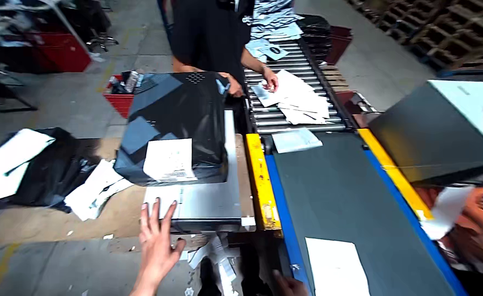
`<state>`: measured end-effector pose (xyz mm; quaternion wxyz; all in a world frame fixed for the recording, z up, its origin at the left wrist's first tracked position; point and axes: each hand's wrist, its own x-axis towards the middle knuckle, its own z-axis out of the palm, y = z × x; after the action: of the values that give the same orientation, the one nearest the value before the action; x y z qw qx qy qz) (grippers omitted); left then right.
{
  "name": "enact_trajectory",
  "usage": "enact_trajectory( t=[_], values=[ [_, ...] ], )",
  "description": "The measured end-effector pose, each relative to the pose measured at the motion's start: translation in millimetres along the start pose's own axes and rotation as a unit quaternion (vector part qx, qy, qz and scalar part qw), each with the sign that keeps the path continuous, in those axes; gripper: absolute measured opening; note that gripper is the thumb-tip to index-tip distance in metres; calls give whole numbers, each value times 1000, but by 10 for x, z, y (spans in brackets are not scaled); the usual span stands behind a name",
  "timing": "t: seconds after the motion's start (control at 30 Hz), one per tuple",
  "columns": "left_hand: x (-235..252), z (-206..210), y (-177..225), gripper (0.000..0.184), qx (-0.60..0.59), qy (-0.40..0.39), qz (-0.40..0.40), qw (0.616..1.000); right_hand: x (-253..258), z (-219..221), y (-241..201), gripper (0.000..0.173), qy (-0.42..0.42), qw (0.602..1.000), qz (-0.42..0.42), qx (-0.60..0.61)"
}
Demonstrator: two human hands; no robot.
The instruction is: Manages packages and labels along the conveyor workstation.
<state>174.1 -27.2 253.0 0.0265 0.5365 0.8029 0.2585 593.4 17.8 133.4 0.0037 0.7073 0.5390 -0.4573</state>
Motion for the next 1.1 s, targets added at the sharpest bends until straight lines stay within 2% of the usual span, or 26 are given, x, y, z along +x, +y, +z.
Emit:
enact_trajectory(
  t=[0.07, 0.13, 0.23, 0.27, 0.33, 0.4, 0.47, 0.57, 0.6, 0.67, 0.73, 0.8, 0.87, 0.93, 0.97, 1.03, 1.1],
  values=[
    [-8, -8, -45, 101, 5, -14, -2, 1000, 5, 651, -560, 43, -71, 985, -115, 106],
    [-24, -41, -72, 104, 4, -37, 2, 999, 49, 1163, -1173, 34, -105, 962, -137, 212],
    [-40, -101, -104, 107, 10, -57, 15, 998, -20, 1430, -2076, 32, -111, 940, -30, 322],
    [-47, -123, -109, 108, 7, -62, 17, 998, -51, 1467, -2301, 25, -94, 928, 8, 362],
    [-56, -135, -139, 108, 2, -59, 22, 998, -104, 1586, -2514, 12, -27, 898, 24, 438],
    [-60, -110, -155, 106, -8, -42, 33, 999, -208, 1629, -2454, 16, 21, 895, -19, 446],
    [-46, -52, -153, 102, -12, -28, 47, 998, -283, 1512, -2258, 28, 25, 906, -46, 419],
    [-40, -71, -91, 100, -18, -35, 56, 998, -140, 1028, -1591, 26, 2, 932, -85, 352],
    [-15, -94, -54, 100, -19, -43, 57, 997, 67, 754, -1321, 25, 19, 943, -73, 325],
    [18, -90, -11, 99, -15, -41, 59, 997, 649, 59, -833, 26, 115, 954, -14, 276],
    [9, -39, -21, 98, 2, -23, 64, 998, 1217, -613, -407, 33, 216, 942, 75, 244],
    [3, 7, -1, 96, 10, -10, 66, 998, 1519, -1017, -20, 44, 241, 939, 166, 182],
    [34, 34, 32, 95, 13, -6, 70, 997, 1415, -1176, 252, 64, 214, 949, 224, 54],
    [51, 38, 70, 95, 13, -14, 63, 998, 1056, -1254, 438, 88, 183, 945, 259, -86],
    [35, 25, 84, 95, 12, -14, 55, 998, 822, -1227, 518, 95, 180, 940, 261, -123],
    [41, 12, 73, 97, 17, 2, 40, 999, 466, -1035, 524, 96, 162, 952, 211, -152],
    [-1, -20, 21, 100, 6, 0, 15, 1000, 240, -567, 301, 84, 107, 983, 89, -121]
  ],
)
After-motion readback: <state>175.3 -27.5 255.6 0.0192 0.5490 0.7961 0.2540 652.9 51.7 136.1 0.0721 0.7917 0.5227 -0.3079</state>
